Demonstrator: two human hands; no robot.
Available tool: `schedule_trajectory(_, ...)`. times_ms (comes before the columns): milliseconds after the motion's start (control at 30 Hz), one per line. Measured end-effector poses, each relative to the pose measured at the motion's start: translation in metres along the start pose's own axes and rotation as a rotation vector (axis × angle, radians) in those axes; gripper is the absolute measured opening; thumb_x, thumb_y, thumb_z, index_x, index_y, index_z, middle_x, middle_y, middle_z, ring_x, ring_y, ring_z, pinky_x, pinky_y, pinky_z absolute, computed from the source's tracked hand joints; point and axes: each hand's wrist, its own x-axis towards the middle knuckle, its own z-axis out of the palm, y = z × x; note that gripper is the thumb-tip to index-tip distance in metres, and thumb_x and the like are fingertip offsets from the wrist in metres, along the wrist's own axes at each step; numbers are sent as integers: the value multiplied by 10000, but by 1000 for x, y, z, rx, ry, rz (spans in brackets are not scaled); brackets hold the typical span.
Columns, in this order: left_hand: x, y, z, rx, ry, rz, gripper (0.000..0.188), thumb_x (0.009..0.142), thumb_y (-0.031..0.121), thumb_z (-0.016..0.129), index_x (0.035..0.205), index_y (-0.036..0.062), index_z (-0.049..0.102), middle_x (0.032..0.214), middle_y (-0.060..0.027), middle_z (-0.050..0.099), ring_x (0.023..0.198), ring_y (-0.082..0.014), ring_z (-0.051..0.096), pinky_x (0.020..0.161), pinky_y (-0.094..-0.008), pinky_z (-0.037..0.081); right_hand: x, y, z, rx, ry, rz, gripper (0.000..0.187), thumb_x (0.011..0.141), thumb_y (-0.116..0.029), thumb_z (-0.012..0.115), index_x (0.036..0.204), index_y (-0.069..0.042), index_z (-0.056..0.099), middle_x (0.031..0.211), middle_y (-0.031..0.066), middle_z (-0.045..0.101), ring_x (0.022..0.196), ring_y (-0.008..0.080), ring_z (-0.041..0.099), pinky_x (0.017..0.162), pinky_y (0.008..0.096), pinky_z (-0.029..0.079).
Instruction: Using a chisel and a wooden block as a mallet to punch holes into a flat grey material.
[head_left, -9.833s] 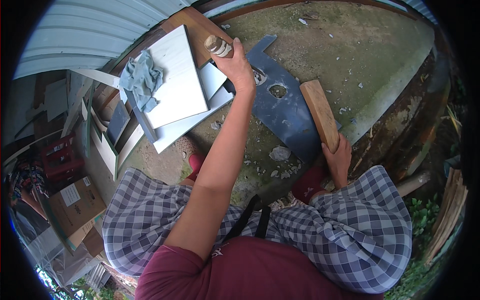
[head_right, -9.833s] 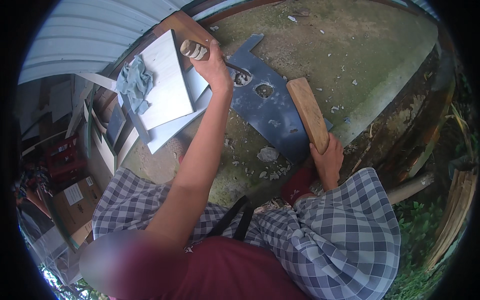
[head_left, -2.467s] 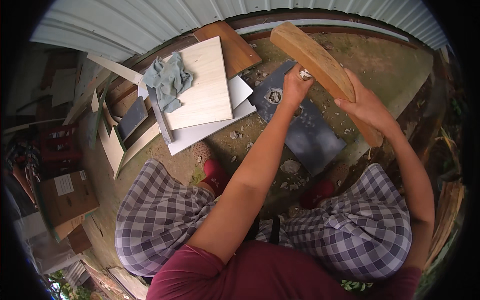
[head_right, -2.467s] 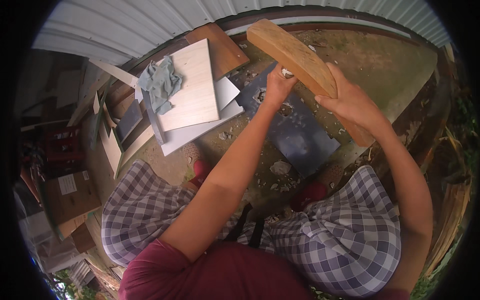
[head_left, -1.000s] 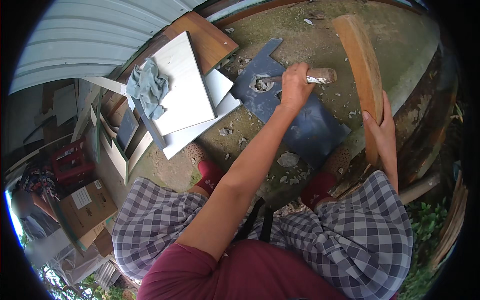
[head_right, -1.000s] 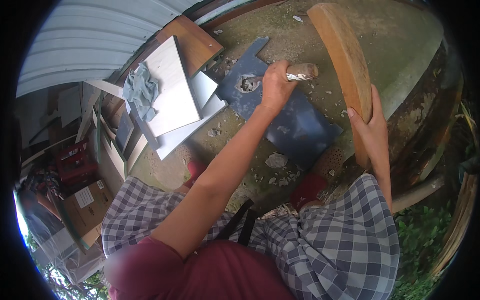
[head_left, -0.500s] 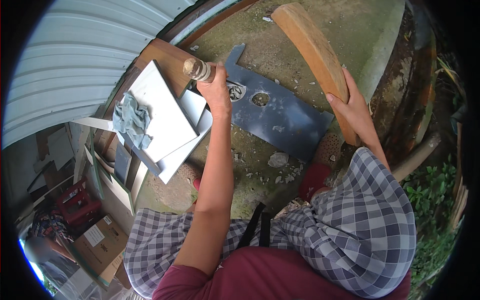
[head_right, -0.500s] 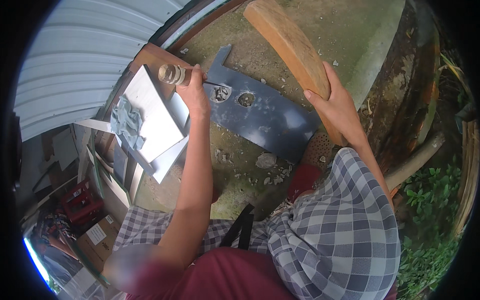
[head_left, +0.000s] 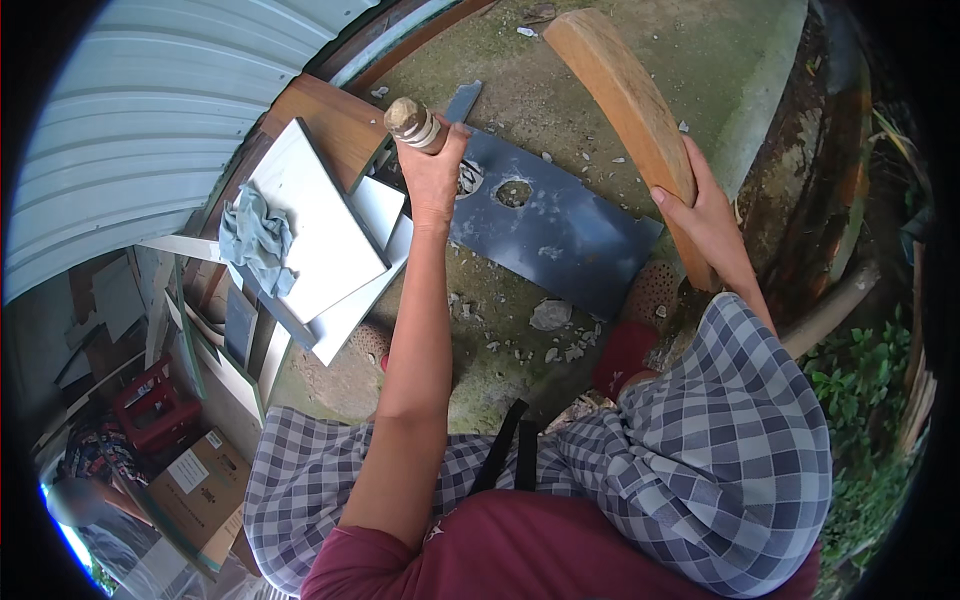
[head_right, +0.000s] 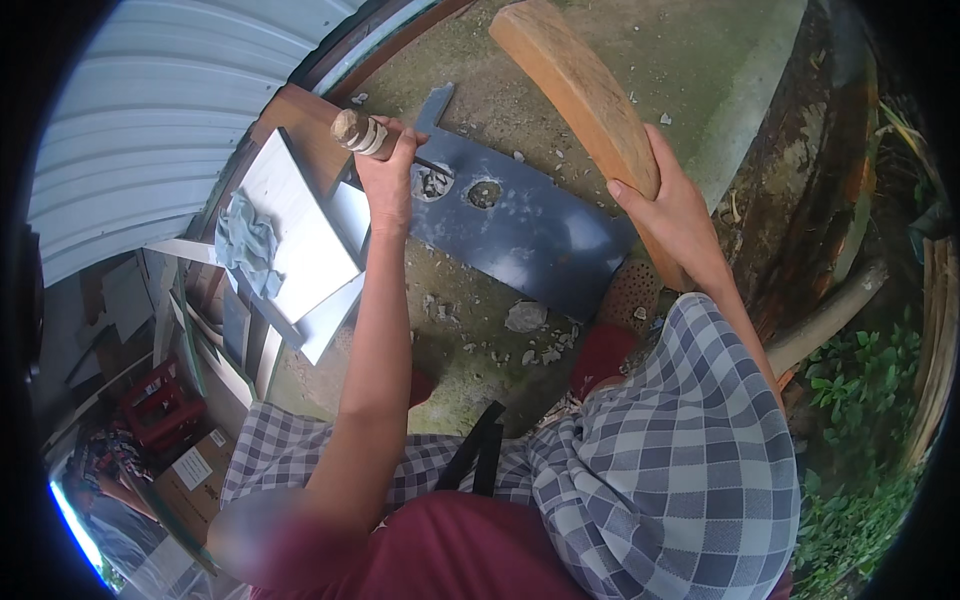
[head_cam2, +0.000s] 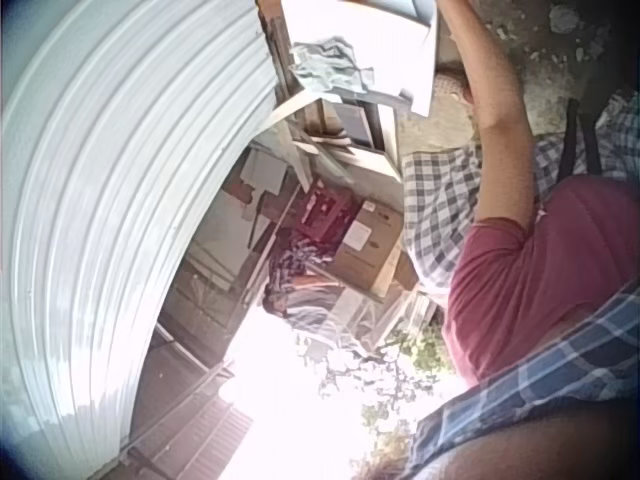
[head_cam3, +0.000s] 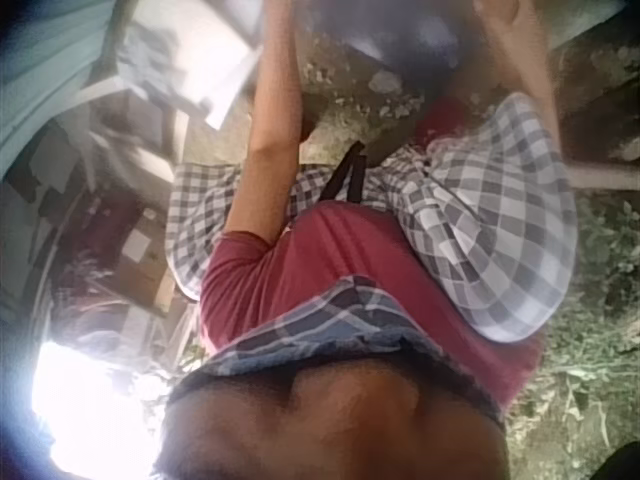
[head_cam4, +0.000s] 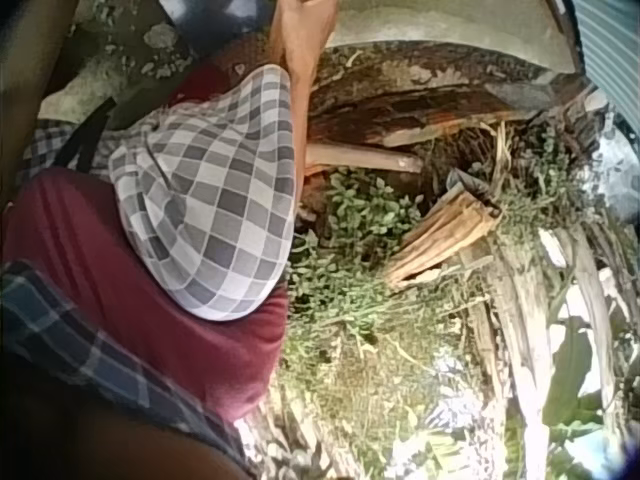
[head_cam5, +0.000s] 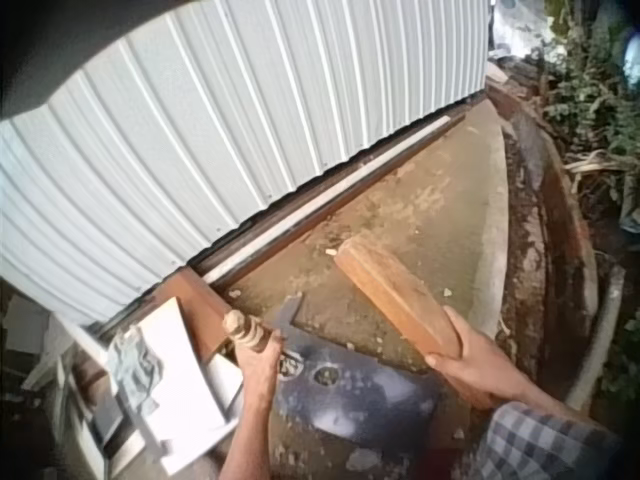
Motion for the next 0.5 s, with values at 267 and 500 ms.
schedule_trajectory(267, -12, -5, 10, -169, 412, 45, 270, 836, 254, 712, 777, 49, 546, 647, -45, 582, 636, -125, 576, 596, -250, 437, 1, 1, 4, 35, 3, -22, 782, 791, -327, 683, 1426, -61, 312, 1268, 202, 538, 1151, 272, 549, 959, 349, 407)
schedule_trajectory(500, -12, -7, 11, -193, 350, 43, 237, 856, 209, 682, 767, 49, 531, 642, -36, 568, 594, -111, 532, 567, -251, 408, -1, -1, 3, 44, -28, 9, 807, 792, -333, 686, 1431, -35, 295, 1279, 204, 528, 1170, 270, 535, 977, 344, 393)
